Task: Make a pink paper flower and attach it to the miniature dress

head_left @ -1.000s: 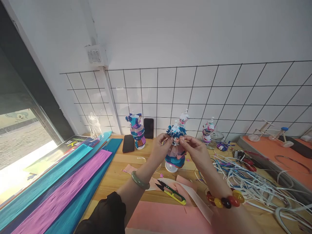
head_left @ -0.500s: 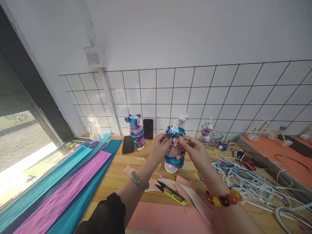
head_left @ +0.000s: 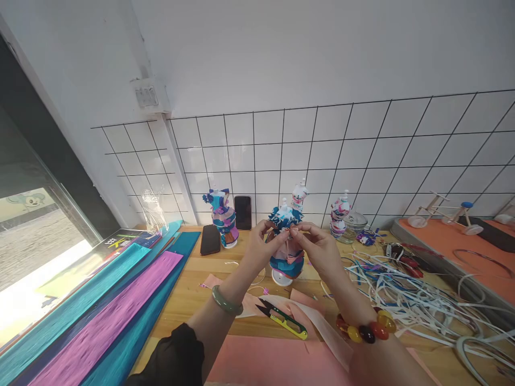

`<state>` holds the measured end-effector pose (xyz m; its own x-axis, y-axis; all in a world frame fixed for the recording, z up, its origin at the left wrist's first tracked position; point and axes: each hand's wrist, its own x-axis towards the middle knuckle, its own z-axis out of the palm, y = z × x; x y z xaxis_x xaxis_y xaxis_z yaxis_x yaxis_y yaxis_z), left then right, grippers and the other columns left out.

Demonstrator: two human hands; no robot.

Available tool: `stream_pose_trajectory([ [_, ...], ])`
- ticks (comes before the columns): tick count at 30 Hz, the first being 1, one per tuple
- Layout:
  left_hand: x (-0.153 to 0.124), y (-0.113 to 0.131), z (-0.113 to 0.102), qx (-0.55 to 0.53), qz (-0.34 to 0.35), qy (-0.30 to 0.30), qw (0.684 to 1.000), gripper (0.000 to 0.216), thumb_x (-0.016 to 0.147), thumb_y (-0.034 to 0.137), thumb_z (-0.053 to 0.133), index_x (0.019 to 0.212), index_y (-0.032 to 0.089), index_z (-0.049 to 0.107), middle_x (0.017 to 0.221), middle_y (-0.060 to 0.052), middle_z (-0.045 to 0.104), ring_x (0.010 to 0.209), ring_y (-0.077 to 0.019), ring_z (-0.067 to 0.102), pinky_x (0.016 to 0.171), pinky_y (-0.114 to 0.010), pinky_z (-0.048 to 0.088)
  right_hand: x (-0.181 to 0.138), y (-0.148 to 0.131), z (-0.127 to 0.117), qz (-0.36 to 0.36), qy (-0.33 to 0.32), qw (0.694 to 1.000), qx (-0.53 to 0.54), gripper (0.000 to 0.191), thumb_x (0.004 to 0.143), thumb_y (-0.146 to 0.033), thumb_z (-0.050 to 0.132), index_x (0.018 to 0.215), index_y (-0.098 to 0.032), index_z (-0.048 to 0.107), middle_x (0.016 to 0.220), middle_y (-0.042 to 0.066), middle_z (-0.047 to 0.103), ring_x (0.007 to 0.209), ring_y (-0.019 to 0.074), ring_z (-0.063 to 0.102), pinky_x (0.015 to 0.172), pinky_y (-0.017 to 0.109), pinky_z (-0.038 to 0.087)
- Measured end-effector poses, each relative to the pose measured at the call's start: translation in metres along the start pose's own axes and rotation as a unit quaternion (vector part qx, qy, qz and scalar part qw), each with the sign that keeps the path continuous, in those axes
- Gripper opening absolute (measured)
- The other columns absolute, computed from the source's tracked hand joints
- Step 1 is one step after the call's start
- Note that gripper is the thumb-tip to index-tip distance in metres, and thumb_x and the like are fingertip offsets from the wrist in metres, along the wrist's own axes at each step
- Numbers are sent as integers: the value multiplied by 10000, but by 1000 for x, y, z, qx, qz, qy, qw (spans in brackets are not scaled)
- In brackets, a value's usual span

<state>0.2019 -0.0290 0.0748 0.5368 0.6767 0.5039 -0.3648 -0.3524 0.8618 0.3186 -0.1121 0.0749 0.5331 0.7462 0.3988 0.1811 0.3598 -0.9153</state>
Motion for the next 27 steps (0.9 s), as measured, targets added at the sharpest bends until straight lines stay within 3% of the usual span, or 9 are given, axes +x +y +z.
stream_pose_trajectory([
  [6, 2, 4, 0, 10, -33, 41, 999, 294, 761, 444, 568, 754, 150, 573, 730, -13, 574, 713, -135, 523, 663, -245, 403, -5, -3, 2, -8, -3, 1000, -4, 271, 671, -433, 676, 754, -178, 646, 916, 45, 609, 527, 83, 505, 468, 231, 423],
  [14, 6, 4, -1, -3, -42, 60, 997, 294, 745, 440, 587, 706, 150, 560, 673, 8, 533, 659, -112, 485, 616, -229, 374, -10, -6, -2, 12, -28, 1000, 2, 271, 677, -423, 675, 784, -175, 658, 1093, 81, 582, 540, 81, 528, 447, 227, 439],
  [20, 7, 3, -6, -19, -51, 44, 998, 315, 763, 447, 568, 827, 141, 606, 768, -28, 585, 727, -137, 517, 666, -251, 400, -9, -3, -5, 27, -32, 999, 11, 258, 694, -417, 666, 798, -182, 649, 1020, 64, 612, 476, 52, 478, 442, 226, 439],
  [27, 5, 3, -5, -53, -43, 7, 998, 291, 778, 421, 564, 844, 142, 612, 819, -36, 604, 780, -147, 536, 719, -255, 415, -9, -3, -2, 21, -8, 1000, 8, 279, 688, -431, 665, 809, -181, 629, 812, 34, 623, 504, 82, 491, 459, 228, 427],
])
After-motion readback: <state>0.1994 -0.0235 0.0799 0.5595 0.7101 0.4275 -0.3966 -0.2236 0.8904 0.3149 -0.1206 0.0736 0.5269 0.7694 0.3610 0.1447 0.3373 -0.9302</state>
